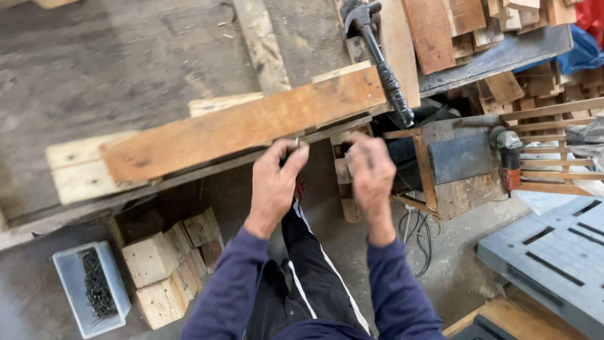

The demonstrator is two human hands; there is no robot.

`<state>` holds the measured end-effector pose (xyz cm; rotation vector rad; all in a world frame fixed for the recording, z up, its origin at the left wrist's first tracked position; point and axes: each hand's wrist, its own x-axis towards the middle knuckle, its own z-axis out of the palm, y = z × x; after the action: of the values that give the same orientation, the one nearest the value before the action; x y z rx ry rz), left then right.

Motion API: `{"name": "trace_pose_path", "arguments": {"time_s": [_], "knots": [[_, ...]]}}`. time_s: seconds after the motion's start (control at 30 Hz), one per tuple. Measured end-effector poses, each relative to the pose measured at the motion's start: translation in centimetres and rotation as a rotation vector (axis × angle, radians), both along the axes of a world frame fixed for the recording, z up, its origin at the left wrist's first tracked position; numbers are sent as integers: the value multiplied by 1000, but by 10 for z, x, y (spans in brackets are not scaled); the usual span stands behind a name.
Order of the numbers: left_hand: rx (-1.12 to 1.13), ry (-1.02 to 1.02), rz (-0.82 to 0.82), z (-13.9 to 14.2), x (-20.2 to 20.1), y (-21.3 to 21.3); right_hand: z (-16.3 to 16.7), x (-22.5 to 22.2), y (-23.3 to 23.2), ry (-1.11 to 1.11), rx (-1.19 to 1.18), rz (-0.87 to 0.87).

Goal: The person assembles wooden pieces on a workbench by aligning planks and blocks, then hammering nails to secure them. The person repeatedly retrieves nails from a container and uses a hammer to fasten the pieces together.

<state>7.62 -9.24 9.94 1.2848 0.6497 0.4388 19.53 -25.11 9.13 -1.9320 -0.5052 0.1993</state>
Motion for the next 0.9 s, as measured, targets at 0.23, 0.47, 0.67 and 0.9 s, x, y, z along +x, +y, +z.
{"name": "trace_pose_path", "arguments": {"time_s": [0.23, 0.47, 0.67, 0.9], "knots": [[552, 52, -165, -38, 152, 48, -43, 205, 0, -366, -685, 47], [615, 10, -302, -59, 154, 57, -55, 237, 0, -326, -701, 248], [574, 46, -247, -52, 162, 53, -21, 235, -11, -151, -560, 124], [615, 36, -193, -43, 163, 55, 34, 43, -37, 622, 123, 0]]}}
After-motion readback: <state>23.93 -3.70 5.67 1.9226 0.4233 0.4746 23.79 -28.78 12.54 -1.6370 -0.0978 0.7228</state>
